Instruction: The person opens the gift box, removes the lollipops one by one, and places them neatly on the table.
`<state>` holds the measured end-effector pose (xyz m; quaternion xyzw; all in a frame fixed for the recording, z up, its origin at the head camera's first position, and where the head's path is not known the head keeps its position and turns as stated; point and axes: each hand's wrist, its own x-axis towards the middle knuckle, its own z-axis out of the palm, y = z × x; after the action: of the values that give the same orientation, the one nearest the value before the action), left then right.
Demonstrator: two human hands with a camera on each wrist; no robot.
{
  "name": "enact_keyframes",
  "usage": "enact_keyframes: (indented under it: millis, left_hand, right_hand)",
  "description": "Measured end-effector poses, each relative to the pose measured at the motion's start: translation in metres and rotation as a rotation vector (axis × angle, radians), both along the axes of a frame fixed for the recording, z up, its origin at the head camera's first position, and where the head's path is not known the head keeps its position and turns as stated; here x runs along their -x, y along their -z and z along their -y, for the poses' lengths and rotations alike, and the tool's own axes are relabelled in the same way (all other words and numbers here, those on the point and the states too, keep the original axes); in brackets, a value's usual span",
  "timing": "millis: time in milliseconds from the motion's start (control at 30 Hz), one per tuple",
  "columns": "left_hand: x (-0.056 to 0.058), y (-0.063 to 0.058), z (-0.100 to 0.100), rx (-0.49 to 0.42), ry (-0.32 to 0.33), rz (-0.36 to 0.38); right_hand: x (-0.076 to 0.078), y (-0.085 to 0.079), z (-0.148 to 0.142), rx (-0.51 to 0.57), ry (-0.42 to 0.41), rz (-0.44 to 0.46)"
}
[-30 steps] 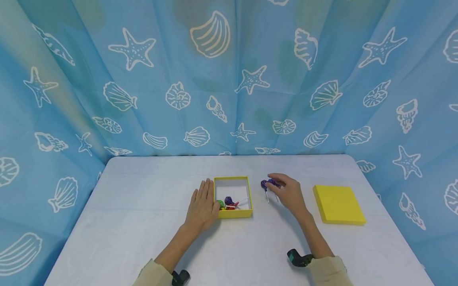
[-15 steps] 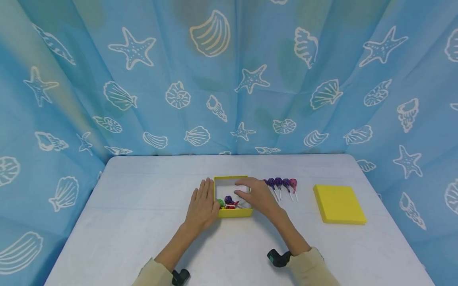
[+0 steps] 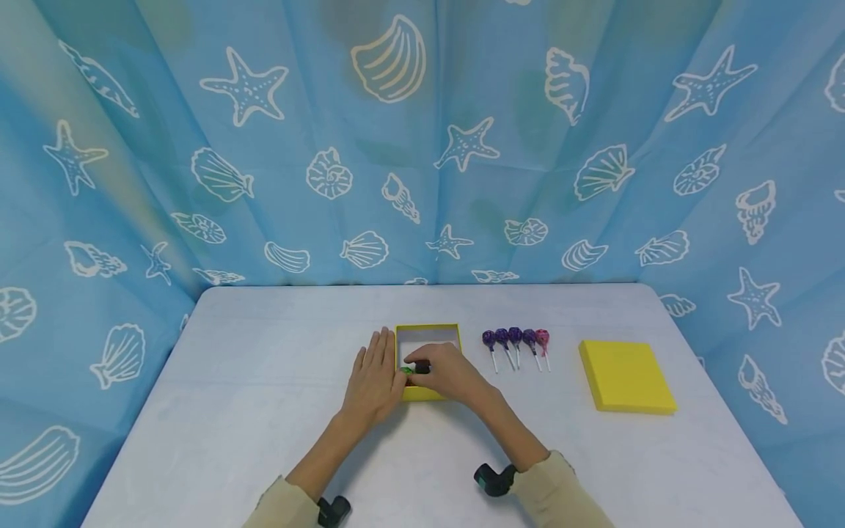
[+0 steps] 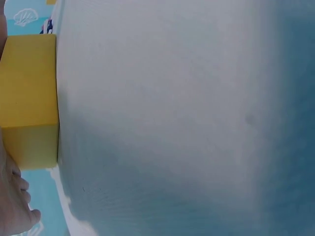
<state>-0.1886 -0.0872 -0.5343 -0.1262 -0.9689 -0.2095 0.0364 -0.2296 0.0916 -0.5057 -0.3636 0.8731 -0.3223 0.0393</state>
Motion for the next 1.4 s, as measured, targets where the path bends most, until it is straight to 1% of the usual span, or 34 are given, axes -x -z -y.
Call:
enact_keyframes:
  millis: [133,267,400,567,700,833,967,1167,1400]
  left_hand:
    - [0.000,0.000,0.000,-0.001,0.006,0.004]
    - [0.002,-0.001,0.002,0.030,0.024,0.028]
    - [0.005,-0.006,0.006,0.090,0.049,0.042]
    - [0.007,-0.011,0.008,0.153,0.060,0.048]
    - [0.006,-0.013,0.008,0.184,0.053,0.043]
    - [0.006,-0.015,0.007,0.214,0.051,0.027]
    - [0.005,-0.017,0.006,0.240,0.059,0.037]
    - [0.005,-0.015,0.006,0.224,0.061,0.042]
    - [0.005,-0.012,0.006,0.195,0.052,0.040]
  right_hand:
    - [0.004,0.002,0.006,-0.055,0.008,0.053]
    - [0.007,0.002,0.008,-0.093,-0.010,0.071]
    - [0.008,0.000,0.009,-0.098,-0.013,0.090]
    - [0.010,-0.002,0.011,-0.113,0.003,0.119]
    - [0.011,-0.002,0.013,-0.121,0.005,0.134]
    - [0.013,0.000,0.014,-0.128,0.017,0.129]
    - [0.014,0.002,0.014,-0.137,0.042,0.157]
    - [0.017,0.005,0.016,-0.156,0.057,0.162]
    - [0.021,0.007,0.020,-0.151,0.045,0.171]
